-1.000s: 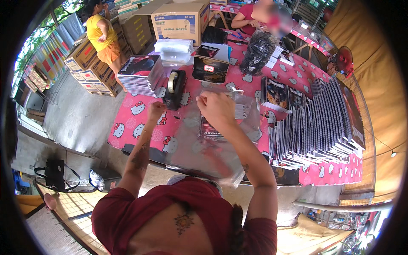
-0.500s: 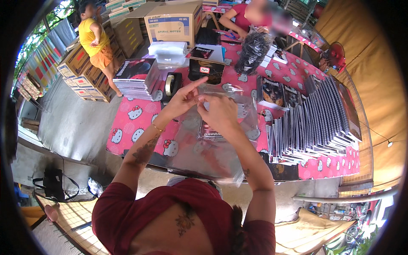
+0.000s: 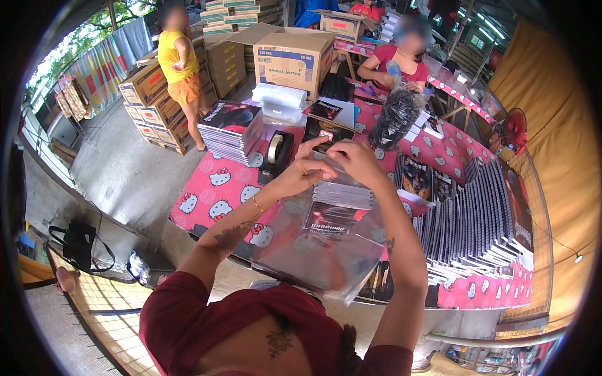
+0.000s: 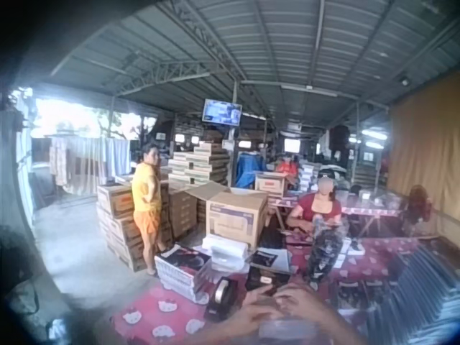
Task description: The person places spiral-bound notebooks into clear plastic sleeves one at a time, folds the top edges, and stacks the wrapped items on the table. The person repeats this process for multiple notebooks throughout the clip.
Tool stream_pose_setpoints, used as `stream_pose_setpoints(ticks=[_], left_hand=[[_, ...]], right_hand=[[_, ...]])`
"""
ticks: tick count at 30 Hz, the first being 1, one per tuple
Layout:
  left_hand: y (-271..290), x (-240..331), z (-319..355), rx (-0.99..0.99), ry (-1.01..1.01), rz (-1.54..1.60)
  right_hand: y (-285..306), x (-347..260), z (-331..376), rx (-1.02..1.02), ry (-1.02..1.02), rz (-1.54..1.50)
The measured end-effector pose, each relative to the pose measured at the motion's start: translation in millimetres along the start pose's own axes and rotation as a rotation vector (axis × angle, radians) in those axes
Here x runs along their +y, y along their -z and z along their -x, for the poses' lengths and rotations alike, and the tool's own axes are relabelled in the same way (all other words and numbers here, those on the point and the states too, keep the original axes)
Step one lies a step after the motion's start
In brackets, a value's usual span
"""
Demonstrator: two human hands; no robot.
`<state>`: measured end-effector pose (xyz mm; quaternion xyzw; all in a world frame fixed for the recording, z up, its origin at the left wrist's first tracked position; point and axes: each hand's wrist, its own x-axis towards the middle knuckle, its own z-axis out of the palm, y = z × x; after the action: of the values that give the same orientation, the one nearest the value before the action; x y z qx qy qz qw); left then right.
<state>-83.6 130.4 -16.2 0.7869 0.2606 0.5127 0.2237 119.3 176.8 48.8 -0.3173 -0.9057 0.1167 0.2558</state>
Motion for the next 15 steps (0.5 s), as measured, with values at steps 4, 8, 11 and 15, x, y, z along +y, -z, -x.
stream_pose_setpoints(ticks=[4,8,11,15], left_hand=[[-2,5,1,-0.017,0.062,-0.047],[-24,1,-4,-0.013,0.056,-0.103],[-36,-1,-6,-0.064,0.080,-0.182],[-48,-10,-5,-0.135,0.062,-0.270]], right_hand=[[19,-12,49,0.407,-0.086,-0.002],[-1,38,141,0.495,-0.275,-0.394],[-35,23,148,0.244,-0.142,-0.238],[-34,6,136,-0.034,0.019,0.021]])
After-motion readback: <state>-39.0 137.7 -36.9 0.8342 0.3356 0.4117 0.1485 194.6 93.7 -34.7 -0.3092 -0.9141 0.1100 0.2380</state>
